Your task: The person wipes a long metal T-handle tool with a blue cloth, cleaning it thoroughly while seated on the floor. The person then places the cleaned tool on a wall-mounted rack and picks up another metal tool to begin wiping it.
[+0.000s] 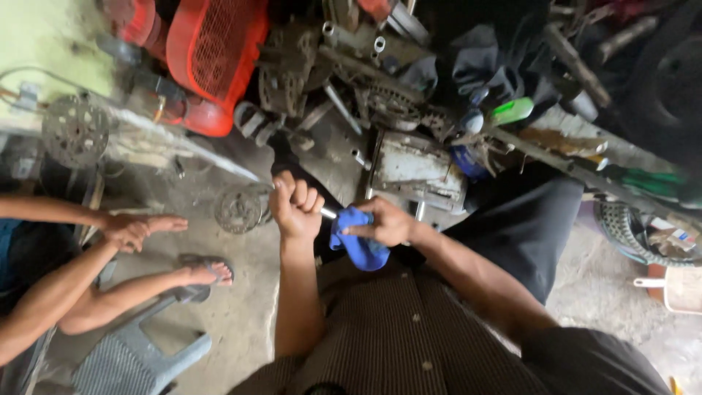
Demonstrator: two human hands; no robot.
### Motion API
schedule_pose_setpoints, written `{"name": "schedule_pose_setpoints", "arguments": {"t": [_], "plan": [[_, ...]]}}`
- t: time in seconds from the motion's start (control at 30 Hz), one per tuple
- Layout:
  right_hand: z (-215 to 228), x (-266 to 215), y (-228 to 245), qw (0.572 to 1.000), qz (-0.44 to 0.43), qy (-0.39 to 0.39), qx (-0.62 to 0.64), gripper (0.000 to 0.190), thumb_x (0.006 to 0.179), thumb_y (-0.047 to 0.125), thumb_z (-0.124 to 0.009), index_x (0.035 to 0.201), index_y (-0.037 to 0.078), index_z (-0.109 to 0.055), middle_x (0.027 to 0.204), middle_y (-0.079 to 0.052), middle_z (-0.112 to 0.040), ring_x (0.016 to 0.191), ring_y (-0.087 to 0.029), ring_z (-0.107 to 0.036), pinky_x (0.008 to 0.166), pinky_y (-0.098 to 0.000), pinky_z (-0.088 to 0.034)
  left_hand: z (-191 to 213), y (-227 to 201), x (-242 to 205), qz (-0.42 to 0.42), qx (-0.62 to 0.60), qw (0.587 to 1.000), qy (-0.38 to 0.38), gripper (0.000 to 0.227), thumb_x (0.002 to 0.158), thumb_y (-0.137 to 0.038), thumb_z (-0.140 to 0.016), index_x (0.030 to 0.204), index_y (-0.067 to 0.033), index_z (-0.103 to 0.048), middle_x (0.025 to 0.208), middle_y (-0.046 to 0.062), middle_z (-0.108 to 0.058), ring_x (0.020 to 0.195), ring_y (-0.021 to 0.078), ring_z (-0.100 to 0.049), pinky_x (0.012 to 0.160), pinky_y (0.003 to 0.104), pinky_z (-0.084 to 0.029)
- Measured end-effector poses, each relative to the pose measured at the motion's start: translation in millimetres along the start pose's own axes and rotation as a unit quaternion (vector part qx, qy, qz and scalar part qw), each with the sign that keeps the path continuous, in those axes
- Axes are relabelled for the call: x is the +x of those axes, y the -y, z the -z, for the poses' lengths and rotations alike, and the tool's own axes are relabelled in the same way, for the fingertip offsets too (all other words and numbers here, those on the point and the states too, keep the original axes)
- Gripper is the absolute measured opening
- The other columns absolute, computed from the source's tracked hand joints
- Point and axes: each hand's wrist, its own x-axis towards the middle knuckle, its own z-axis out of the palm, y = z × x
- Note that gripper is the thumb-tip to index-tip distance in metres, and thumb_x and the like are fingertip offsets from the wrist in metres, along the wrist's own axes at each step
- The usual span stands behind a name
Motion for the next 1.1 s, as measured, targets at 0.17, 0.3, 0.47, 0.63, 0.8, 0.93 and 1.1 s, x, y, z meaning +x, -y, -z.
{"name": "schedule_pose_setpoints", "arguments": {"t": [0.17,0.3,0.47,0.63,0.8,0.93,1.1], "plan": [[2,-1,-31,0.950,-0.139,0.089,0.267,0.037,0.089,0.030,-0.078,0.120,0.010,-0.069,0.103,-0.007,-0.077,0.095,-0.022,-0.072,0.087,-0.0383,-0.060,-8,-5,8,0.048,-0.115,0.953,0.277,0.042,0.104,-0.052,-0.060,0.089,-0.0204,-0.036,0.062,-0.009,-0.021,0.051,0.0060,-0.015,0.048,0.026,-0.016],[-1,-11,-49,0.927,-0.067,0.059,0.364,0.046,0.094,0.029,-0.076,0.132,0.010,-0.060,0.112,-0.009,-0.072,0.104,-0.023,-0.069,0.094,-0.0415,-0.058,-16,-8,7,0.038,-0.118,0.960,0.251,0.044,0.105,-0.054,-0.059,0.088,-0.0201,-0.035,0.063,-0.009,-0.021,0.053,0.0064,-0.014,0.049,0.026,-0.016],[12,-18,-59,0.926,-0.118,-0.109,0.342,0.058,0.094,0.032,-0.071,0.146,0.014,-0.052,0.123,-0.011,-0.067,0.118,-0.028,-0.063,0.106,-0.0459,-0.052,-14,-19,8,0.017,-0.085,0.971,0.223,0.044,0.106,-0.053,-0.058,0.086,-0.0210,-0.035,0.061,-0.010,-0.021,0.050,0.0055,-0.013,0.047,0.026,-0.014],[22,-16,-37,0.919,-0.091,-0.134,0.358,0.070,0.089,0.039,-0.073,0.150,0.018,-0.044,0.128,-0.011,-0.062,0.119,-0.031,-0.061,0.104,-0.0467,-0.052,-28,-18,4,-0.001,-0.032,0.971,0.236,0.045,0.106,-0.052,-0.059,0.086,-0.0200,-0.034,0.063,-0.009,-0.021,0.053,0.0058,-0.013,0.048,0.026,-0.014],[10,-5,-5,0.977,0.034,-0.068,0.201,0.079,0.084,0.040,-0.081,0.148,0.012,-0.044,0.136,-0.012,-0.057,0.124,-0.030,-0.058,0.106,-0.0469,-0.049,-52,-6,4,-0.031,-0.033,0.977,0.210,0.044,0.107,-0.047,-0.061,0.085,-0.0200,-0.033,0.063,-0.009,-0.021,0.052,0.0056,-0.014,0.046,0.026,-0.015],[8,-4,7,0.990,-0.027,-0.054,0.131,0.062,0.083,0.037,-0.084,0.132,0.010,-0.058,0.110,-0.010,-0.074,0.104,-0.025,-0.072,0.095,-0.0422,-0.058,-61,-6,2,-0.051,-0.016,0.981,0.184,0.046,0.105,-0.049,-0.062,0.085,-0.0193,-0.032,0.063,-0.008,-0.021,0.051,0.0053,-0.014,0.044,0.025,-0.014],[16,-1,16,0.996,-0.028,-0.084,0.015,0.050,0.088,0.038,-0.080,0.124,0.009,-0.062,0.095,-0.011,-0.077,0.087,-0.023,-0.076,0.084,-0.0376,-0.060,-72,-2,3,-0.053,0.028,0.997,0.046,0.057,0.097,-0.069,-0.054,0.082,-0.0189,-0.032,0.061,-0.008,-0.020,0.049,0.0065,-0.013,0.044,0.027,-0.014]]}}
